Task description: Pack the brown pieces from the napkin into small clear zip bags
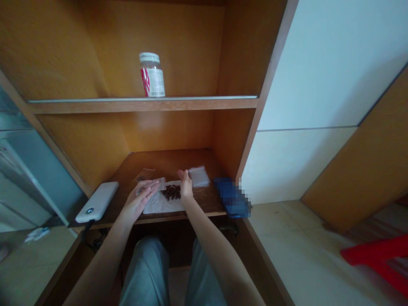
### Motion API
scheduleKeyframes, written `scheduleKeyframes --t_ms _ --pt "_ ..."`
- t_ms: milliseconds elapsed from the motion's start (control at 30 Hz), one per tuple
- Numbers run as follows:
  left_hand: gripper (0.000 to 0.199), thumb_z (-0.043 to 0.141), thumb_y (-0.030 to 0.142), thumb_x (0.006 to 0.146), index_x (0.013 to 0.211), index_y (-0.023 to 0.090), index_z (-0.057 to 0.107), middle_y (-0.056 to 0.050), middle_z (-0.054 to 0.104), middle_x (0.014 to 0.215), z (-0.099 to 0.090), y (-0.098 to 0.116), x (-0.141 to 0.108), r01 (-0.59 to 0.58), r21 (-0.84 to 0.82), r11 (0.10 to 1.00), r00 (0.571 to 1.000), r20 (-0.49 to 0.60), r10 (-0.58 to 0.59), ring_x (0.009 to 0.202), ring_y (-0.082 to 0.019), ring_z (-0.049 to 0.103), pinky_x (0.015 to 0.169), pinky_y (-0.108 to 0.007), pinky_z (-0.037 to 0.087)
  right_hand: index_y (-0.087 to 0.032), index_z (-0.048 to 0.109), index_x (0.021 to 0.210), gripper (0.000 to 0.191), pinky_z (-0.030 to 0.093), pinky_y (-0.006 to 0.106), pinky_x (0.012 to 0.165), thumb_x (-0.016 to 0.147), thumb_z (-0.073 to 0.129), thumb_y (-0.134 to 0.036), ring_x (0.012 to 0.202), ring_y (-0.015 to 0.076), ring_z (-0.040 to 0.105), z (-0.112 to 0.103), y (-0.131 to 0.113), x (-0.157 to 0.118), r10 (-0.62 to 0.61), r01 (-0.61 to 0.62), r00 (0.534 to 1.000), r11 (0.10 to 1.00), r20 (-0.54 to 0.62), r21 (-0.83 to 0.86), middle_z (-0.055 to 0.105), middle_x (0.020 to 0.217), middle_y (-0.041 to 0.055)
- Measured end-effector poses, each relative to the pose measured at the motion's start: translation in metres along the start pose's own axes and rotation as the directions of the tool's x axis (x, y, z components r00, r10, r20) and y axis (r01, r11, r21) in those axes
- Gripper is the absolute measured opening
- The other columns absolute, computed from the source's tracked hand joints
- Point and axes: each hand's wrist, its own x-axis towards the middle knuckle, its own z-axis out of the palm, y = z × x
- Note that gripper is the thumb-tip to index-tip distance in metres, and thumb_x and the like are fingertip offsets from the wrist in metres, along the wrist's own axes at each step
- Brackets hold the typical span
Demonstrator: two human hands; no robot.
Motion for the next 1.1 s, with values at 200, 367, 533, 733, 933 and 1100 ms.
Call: scheduleKeyframes --t_ms 200,367,533,733,933,1100 --pt "0.027 0.069 0.022 0.064 0.088 0.016 0.058 -0.007 0.065 0.094 0.001 -0.005 0.021 0.055 0.330 0.942 0.995 0.058 -0.078 0.093 -0.019 0.060 0.090 -0.035 0.041 -0.013 0.062 0.096 0.059 0.035 0.034 0.096 0.081 0.027 -0.058 0.106 0.0201 0.054 -0.002 0.004 0.000 -0.002 0.002 0.999 1.000 0.033 -0.008 0.060 0.111 0.0123" --pt "0.030 0.071 0.025 0.061 0.087 0.015 0.058 -0.006 0.065 0.088 0.015 -0.001 0.042 0.058 0.543 0.838 0.970 0.170 -0.177 0.083 -0.017 0.060 0.080 -0.033 0.045 -0.014 0.063 0.093 0.061 0.040 0.034 0.090 0.081 0.024 -0.059 0.100 0.0209 0.058 0.000 0.004 -0.001 0.023 -0.016 0.997 0.995 0.069 -0.097 0.063 0.106 0.0121" --pt "0.030 0.070 0.022 0.061 0.087 0.014 0.057 -0.006 0.065 0.089 0.027 0.004 0.057 0.035 0.599 0.800 0.918 0.297 -0.263 0.083 -0.016 0.060 0.079 -0.032 0.045 -0.014 0.065 0.091 0.061 0.042 0.035 0.087 0.080 0.027 -0.060 0.095 0.0231 0.060 0.002 -0.009 -0.013 0.011 0.014 0.994 0.972 0.108 -0.236 0.066 0.098 0.0119" --pt "0.029 0.072 0.020 0.057 0.082 0.016 0.059 -0.006 0.066 0.081 0.027 0.002 0.066 0.020 0.582 0.813 0.917 0.313 -0.247 0.075 -0.016 0.061 0.072 -0.032 0.047 -0.014 0.066 0.090 0.063 0.043 0.037 0.085 0.081 0.024 -0.060 0.091 0.0226 0.062 0.002 -0.007 -0.012 -0.010 0.027 0.994 0.987 0.109 -0.160 0.066 0.095 0.0117" --pt "0.026 0.073 0.018 0.057 0.080 0.016 0.060 -0.005 0.065 0.077 0.031 0.008 0.062 0.026 0.514 0.858 0.930 0.302 -0.209 0.072 -0.017 0.061 0.070 -0.031 0.046 -0.016 0.064 0.084 0.060 0.047 0.034 0.079 0.080 0.025 -0.062 0.088 0.0211 0.062 0.001 -0.003 -0.010 -0.016 0.021 0.996 0.998 0.092 -0.056 0.067 0.094 0.0105" --pt "0.028 0.072 0.018 0.058 0.083 0.016 0.060 -0.005 0.064 0.082 0.033 0.005 0.059 0.014 0.482 0.876 0.951 0.265 -0.161 0.077 -0.016 0.060 0.075 -0.032 0.046 -0.016 0.062 0.085 0.058 0.047 0.034 0.078 0.081 0.024 -0.059 0.087 0.0212 0.062 0.001 -0.005 -0.012 -0.006 0.014 0.995 0.997 0.101 -0.072 0.066 0.092 0.0101"
